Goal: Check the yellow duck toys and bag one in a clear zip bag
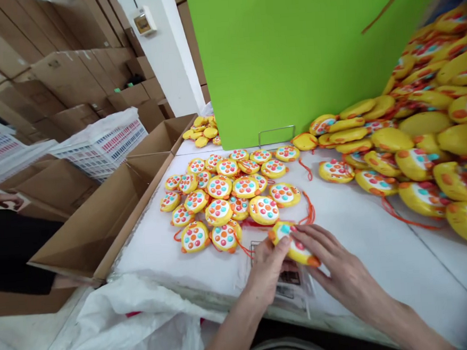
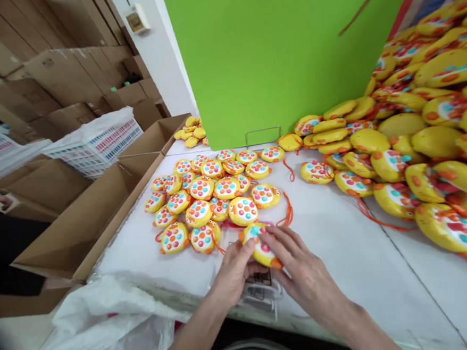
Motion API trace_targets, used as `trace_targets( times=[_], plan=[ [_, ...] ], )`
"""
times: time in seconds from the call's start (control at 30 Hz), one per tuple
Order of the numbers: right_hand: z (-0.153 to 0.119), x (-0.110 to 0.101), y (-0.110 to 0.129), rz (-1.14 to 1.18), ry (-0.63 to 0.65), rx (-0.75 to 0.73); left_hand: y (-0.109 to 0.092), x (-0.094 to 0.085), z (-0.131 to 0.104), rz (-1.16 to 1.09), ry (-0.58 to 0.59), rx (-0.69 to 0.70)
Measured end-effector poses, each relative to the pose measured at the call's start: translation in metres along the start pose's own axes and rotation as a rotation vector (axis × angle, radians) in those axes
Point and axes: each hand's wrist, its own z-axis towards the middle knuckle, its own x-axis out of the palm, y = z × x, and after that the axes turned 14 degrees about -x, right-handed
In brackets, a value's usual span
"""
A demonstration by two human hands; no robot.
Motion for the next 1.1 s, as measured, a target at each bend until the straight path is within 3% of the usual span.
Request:
trace_targets(
  times=[0.03, 0.1, 0.23, 0.3, 0.37, 0.53, 0.63, 0.73, 0.87, 1.1],
  plan=[
    [0.001, -0.003, -0.002, 0.042, -0.036, 0.086, -0.001, -0.003, -0.004, 0.060, -0.016, 0.020],
    [0.003, -0.011, -0.009, 0.169, -0.127, 0.336, -0.006, -0.016, -0.011, 0.233, -0.156, 0.116],
    [0.004, -0.032, -0.026, 0.534, -0.370, 0.730, -0.018, -0.060, -0.015, 0.557, -0.542, 0.509],
    [0.002, -0.038, -0.032, 0.705, -0.515, 0.842, -0.021, -0.076, -0.011, 0.675, -0.614, 0.621],
    [0.003, -0.042, -0.034, 0.819, -0.630, 0.922, -0.018, -0.079, -0.007, 0.820, -0.571, 0.634],
    [0.012, -0.050, -0.028, 0.865, -0.790, 0.917, 0.012, -0.048, 0.001, 1.297, -0.296, 0.470],
    [0.013, -0.052, -0.028, 0.835, -0.846, 0.911, 0.034, -0.036, 0.001, 1.483, -0.246, 0.377],
    [0.006, -0.048, -0.034, 0.836, -0.805, 0.941, 0.046, -0.039, -0.002, 1.535, -0.239, 0.396],
    [-0.006, -0.035, -0.048, 0.786, -0.707, 0.981, 0.044, -0.053, -0.013, 1.444, -0.303, 0.453],
    [-0.020, -0.032, -0.073, 0.700, -0.794, 1.060, 0.045, -0.085, -0.040, 1.134, -0.678, 0.419]
  ],
)
